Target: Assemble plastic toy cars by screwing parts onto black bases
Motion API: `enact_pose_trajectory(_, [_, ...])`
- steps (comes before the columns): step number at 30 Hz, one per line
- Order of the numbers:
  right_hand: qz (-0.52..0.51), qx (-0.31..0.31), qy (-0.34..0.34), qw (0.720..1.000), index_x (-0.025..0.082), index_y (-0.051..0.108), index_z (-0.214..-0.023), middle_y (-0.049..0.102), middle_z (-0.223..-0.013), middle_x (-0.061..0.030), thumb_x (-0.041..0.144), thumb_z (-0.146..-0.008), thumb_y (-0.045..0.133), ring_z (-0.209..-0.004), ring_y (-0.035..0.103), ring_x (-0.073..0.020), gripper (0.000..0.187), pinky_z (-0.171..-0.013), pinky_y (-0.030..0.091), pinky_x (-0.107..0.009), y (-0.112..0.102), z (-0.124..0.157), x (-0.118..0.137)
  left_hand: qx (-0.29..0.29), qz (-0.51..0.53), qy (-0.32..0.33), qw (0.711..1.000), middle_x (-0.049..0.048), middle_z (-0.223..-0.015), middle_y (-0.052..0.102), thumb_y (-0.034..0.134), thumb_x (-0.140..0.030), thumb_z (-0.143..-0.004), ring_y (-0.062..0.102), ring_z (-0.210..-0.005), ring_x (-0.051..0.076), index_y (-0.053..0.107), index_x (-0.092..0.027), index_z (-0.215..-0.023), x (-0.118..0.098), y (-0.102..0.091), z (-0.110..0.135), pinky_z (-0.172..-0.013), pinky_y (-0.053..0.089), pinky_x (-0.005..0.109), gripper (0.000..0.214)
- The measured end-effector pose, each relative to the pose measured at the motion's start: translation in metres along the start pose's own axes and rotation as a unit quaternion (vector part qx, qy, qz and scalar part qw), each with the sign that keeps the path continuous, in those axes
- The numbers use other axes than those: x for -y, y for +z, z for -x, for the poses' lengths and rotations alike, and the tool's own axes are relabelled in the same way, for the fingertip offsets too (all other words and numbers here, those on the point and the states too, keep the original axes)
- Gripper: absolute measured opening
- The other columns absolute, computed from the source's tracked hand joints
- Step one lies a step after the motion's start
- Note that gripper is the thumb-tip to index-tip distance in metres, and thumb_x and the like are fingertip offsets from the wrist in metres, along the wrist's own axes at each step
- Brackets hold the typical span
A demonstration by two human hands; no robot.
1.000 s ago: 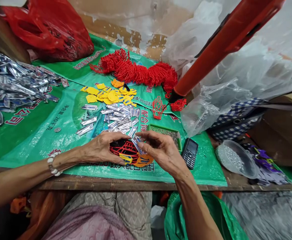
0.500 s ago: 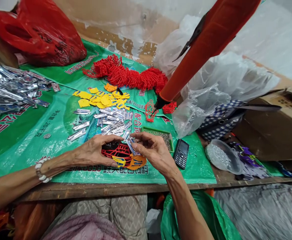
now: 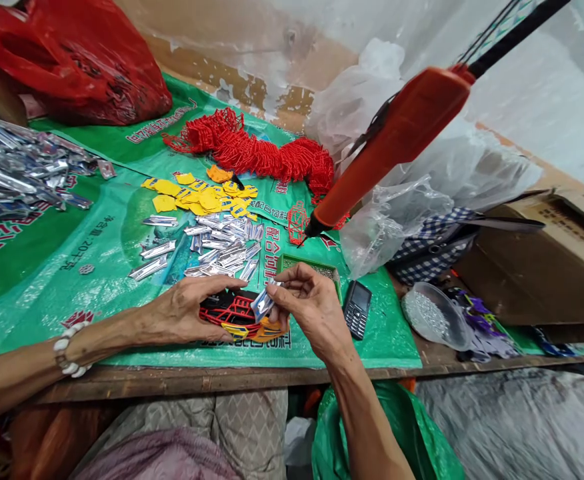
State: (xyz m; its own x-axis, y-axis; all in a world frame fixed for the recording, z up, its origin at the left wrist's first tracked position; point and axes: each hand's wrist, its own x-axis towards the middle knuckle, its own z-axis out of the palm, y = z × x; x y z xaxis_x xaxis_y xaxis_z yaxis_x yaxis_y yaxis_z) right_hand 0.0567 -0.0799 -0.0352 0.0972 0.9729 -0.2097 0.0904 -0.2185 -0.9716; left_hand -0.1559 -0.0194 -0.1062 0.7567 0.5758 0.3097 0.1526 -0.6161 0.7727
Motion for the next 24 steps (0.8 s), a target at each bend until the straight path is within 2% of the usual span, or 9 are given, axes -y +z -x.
enact_pose_trajectory(5, [-0.045,-0.05,0.013,0.998,0.018,0.054,-0.07,0.07,-0.055,-0.0042,0.045,-0.061,0.09,-0.045,0.066,-0.016,0.046,-0.047,0.057,-0.025,0.007,0.011,-0.002,-0.008,-0.002,0.011,1.0,0.0136,-0.116,0.073,0.085,-0.04,-0.073,0.071,-0.103,0.027,0.058,-0.011,-0.131,0.001,0.001,0.0,-0.093,0.057,0.041,0.07])
enact_pose_trajectory(11, [-0.048,-0.095,0.012,0.994,0.019,0.053,-0.065,0.072,-0.056,-0.0066,0.043,-0.064,0.089,-0.045,0.068,-0.0189,0.043,-0.048,0.061,-0.028,0.02,0.026,-0.007,-0.015,-0.001,0.005,1.0,0.0123,-0.116,0.073,0.082,-0.038,-0.076,0.071,-0.102,0.026,0.056,-0.013,-0.132,-0.002,0.005,0.002,-0.091,0.058,0.04,0.067])
enact_pose_trajectory(14, [-0.06,-0.123,0.003,0.991,0.019,0.054,-0.065,0.072,-0.057,-0.0058,0.04,-0.066,0.088,-0.045,0.068,-0.018,0.04,-0.047,0.06,-0.025,0.032,0.032,-0.016,-0.032,0.0,0.016,0.999,0.0127,-0.116,0.072,0.078,-0.039,-0.08,0.071,-0.1,0.026,0.056,-0.012,-0.132,-0.003,0.008,0.003,-0.089,0.059,0.039,0.063])
enact_pose_trajectory(19, [-0.065,-0.165,-0.056,0.983,0.018,0.055,-0.064,0.068,-0.053,-0.002,0.037,-0.073,0.083,-0.043,0.064,-0.0132,0.035,-0.047,0.055,-0.022,0.053,0.037,-0.027,-0.046,-0.007,0.043,0.998,0.0129,-0.117,0.071,0.075,-0.038,-0.083,0.07,-0.103,0.025,0.054,-0.013,-0.132,-0.004,0.013,0.006,-0.089,0.059,0.038,0.058])
enact_pose_trajectory(24, [0.019,-0.186,-0.081,0.979,0.018,0.057,-0.065,0.062,-0.051,0.0013,0.039,-0.078,0.077,-0.04,0.056,-0.0096,0.033,-0.041,0.045,-0.019,0.055,0.043,-0.032,-0.048,-0.013,0.065,0.997,0.0141,-0.122,0.068,0.077,-0.032,-0.082,0.067,-0.109,0.026,0.05,-0.014,-0.136,-0.001,0.016,0.008,-0.093,0.057,0.04,0.063])
